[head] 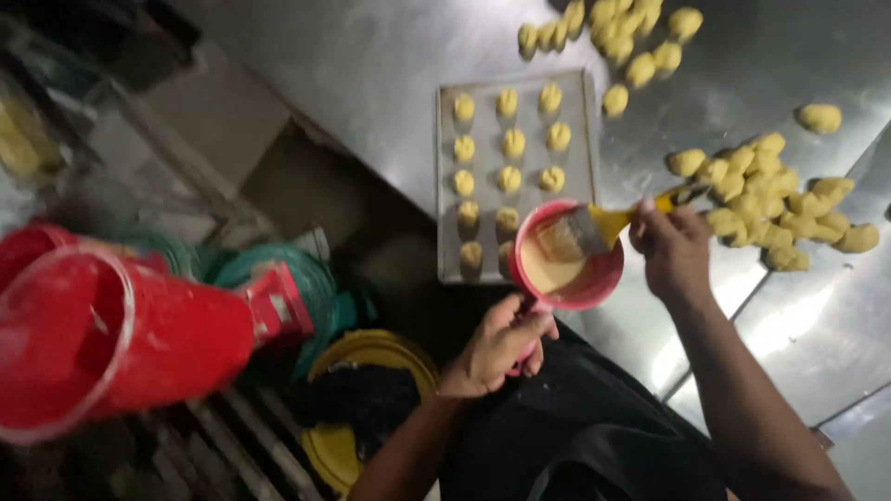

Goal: Apply an egg wash to shaped dough and prepare more dough balls for baking.

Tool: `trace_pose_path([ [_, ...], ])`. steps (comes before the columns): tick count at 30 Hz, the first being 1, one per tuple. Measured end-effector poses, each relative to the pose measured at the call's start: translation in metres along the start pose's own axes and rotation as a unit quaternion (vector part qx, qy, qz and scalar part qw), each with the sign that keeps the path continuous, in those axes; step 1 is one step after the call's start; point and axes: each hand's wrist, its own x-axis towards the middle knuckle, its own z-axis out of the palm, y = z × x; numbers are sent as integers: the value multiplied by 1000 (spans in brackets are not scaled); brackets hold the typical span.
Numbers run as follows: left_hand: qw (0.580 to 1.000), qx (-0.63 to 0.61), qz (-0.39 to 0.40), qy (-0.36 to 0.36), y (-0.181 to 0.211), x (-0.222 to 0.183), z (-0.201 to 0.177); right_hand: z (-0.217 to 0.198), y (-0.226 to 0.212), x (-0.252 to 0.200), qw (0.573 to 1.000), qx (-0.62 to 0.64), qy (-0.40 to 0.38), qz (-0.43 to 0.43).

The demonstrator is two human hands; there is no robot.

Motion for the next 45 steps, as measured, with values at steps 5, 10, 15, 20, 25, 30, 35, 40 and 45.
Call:
trace_pose_path([
  [5, 999, -13, 6, 37, -4, -2, -1, 52, -88, -19, 990, -79, -18, -119],
  [10, 998, -21, 35, 49, 8, -3, -3, 67, -89, -10, 940, -232, -54, -244],
  [15, 996, -26, 59, 59, 6, 2, -3, 98, -80, -3, 888, -349, -41, -297],
  [20, 994, -26, 74, 79, 5, 12, 1, 111, -79, 0, 829, -457, -72, -316],
  [25, 994, -31, 59, 84, 6, 24, -4, 109, -76, 9, 752, -590, -103, -274],
  [30, 994, -41, 58, 79, 17, 22, -13, 103, -77, 19, 927, -335, -146, -81],
  [35, 992, -59, 78, 81, 26, 17, -21, 114, -101, 27, 917, -336, -166, -135],
  [40, 988, -87, 83, 96, 33, 19, -22, 131, -108, 37, 818, -445, -150, -333],
  [45, 986, -79, 111, 94, 23, 25, -30, 160, -119, 25, 655, -488, -204, -540],
])
